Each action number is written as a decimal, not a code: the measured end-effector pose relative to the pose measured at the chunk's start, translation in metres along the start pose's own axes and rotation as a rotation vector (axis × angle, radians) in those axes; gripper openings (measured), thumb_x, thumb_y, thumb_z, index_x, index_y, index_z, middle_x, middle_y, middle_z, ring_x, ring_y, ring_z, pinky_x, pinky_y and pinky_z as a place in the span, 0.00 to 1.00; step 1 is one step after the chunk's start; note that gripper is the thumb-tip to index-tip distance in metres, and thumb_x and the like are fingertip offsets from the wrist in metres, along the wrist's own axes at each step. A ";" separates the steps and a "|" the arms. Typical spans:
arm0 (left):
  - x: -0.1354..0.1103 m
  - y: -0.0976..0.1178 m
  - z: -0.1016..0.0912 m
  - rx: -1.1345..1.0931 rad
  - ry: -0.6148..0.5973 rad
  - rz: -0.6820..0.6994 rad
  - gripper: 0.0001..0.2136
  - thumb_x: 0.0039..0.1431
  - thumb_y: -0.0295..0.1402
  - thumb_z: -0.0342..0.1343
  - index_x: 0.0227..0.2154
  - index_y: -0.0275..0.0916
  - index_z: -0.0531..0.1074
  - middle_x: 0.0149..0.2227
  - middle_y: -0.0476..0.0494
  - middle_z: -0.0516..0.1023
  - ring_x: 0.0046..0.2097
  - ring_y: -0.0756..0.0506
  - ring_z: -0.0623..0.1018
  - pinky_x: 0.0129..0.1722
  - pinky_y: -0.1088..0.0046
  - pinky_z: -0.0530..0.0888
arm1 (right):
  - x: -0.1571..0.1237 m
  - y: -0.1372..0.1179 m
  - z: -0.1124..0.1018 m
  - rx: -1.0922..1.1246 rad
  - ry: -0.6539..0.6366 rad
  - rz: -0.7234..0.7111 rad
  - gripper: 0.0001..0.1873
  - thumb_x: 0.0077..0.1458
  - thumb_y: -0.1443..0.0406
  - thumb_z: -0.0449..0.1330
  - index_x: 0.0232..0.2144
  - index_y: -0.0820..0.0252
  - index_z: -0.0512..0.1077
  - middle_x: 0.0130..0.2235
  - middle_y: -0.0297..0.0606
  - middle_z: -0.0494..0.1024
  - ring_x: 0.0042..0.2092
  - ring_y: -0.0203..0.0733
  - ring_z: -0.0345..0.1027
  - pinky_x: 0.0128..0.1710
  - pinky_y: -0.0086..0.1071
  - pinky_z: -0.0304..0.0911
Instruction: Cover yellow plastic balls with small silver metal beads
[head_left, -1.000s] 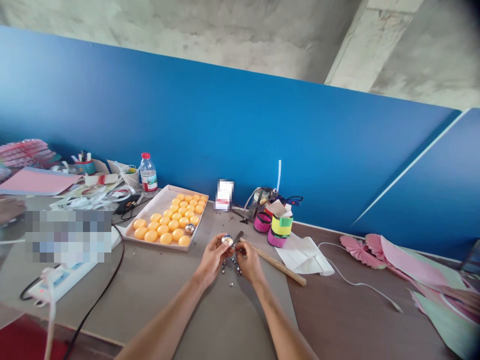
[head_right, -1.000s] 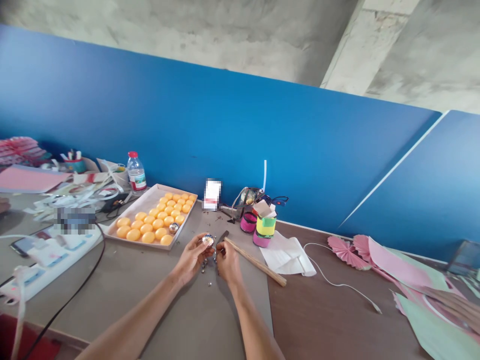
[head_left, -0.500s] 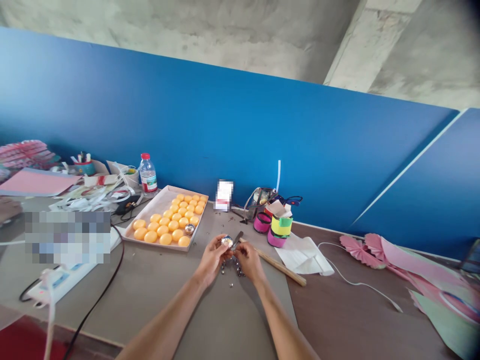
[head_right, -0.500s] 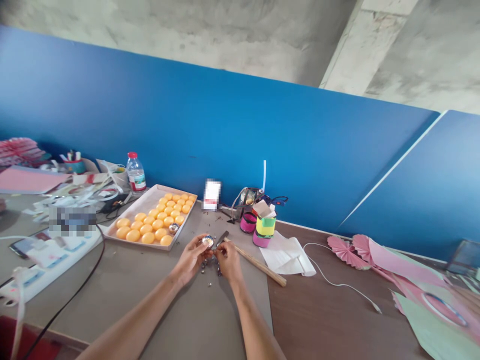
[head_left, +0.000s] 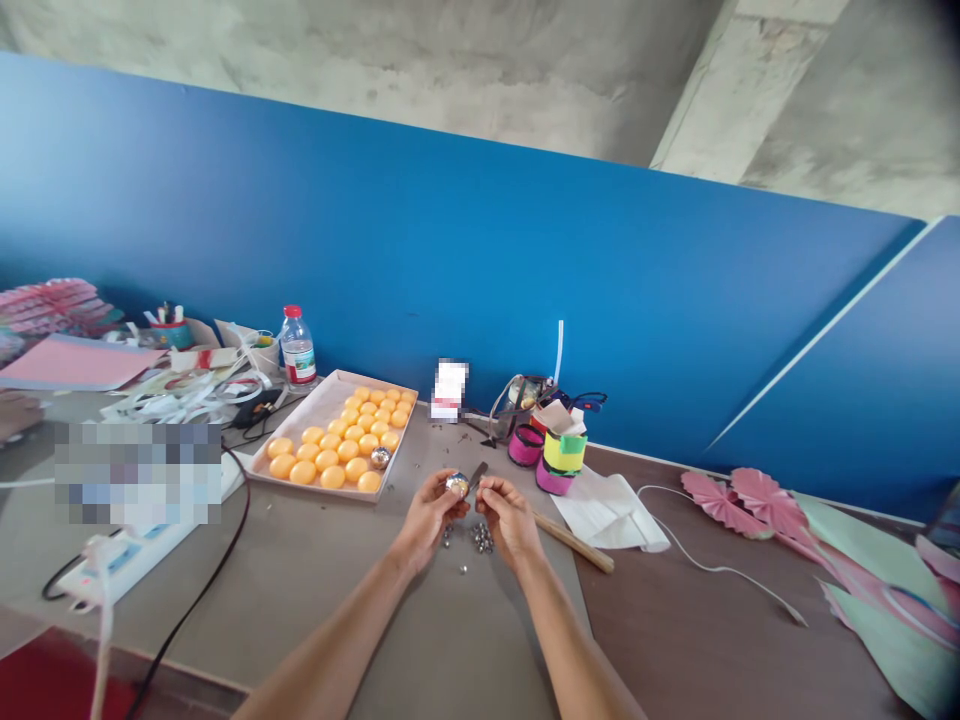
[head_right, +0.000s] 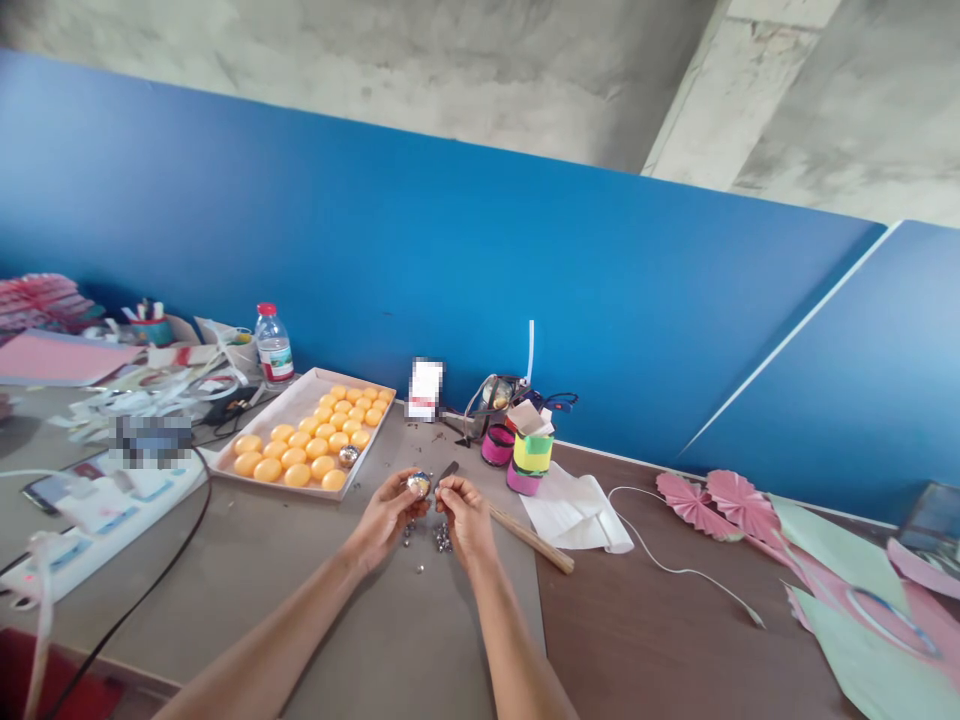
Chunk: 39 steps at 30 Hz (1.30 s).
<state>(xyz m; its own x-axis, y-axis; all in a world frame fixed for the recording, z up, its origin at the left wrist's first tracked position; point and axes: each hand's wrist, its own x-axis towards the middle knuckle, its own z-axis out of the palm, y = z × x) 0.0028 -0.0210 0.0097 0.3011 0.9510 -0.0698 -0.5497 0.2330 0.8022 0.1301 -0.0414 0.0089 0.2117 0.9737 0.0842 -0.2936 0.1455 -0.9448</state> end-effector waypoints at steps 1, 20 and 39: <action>0.000 -0.001 0.000 0.009 -0.002 0.004 0.19 0.40 0.35 0.65 0.38 0.38 0.69 0.30 0.49 0.75 0.26 0.52 0.74 0.30 0.75 0.69 | 0.000 0.000 0.000 -0.014 0.003 0.000 0.12 0.39 0.60 0.61 0.28 0.57 0.66 0.24 0.31 0.68 0.24 0.34 0.59 0.28 0.30 0.58; 0.004 -0.006 -0.003 0.234 -0.058 0.165 0.19 0.41 0.34 0.64 0.39 0.38 0.70 0.33 0.46 0.72 0.31 0.49 0.72 0.31 0.75 0.69 | -0.002 0.004 0.001 -0.176 -0.123 -0.015 0.07 0.44 0.61 0.57 0.23 0.59 0.66 0.24 0.31 0.67 0.27 0.34 0.61 0.29 0.27 0.58; -0.004 -0.008 -0.006 0.483 -0.039 0.288 0.16 0.44 0.29 0.60 0.39 0.41 0.72 0.34 0.46 0.75 0.35 0.46 0.73 0.37 0.73 0.68 | 0.000 0.013 -0.001 -0.137 -0.048 0.082 0.14 0.38 0.58 0.61 0.23 0.56 0.59 0.23 0.28 0.68 0.23 0.34 0.60 0.26 0.29 0.58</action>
<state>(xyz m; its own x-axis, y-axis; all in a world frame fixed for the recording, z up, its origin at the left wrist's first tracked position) 0.0012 -0.0253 -0.0003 0.2255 0.9519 0.2073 -0.1979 -0.1636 0.9665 0.1266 -0.0400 -0.0041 0.1469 0.9890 0.0171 -0.1776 0.0434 -0.9832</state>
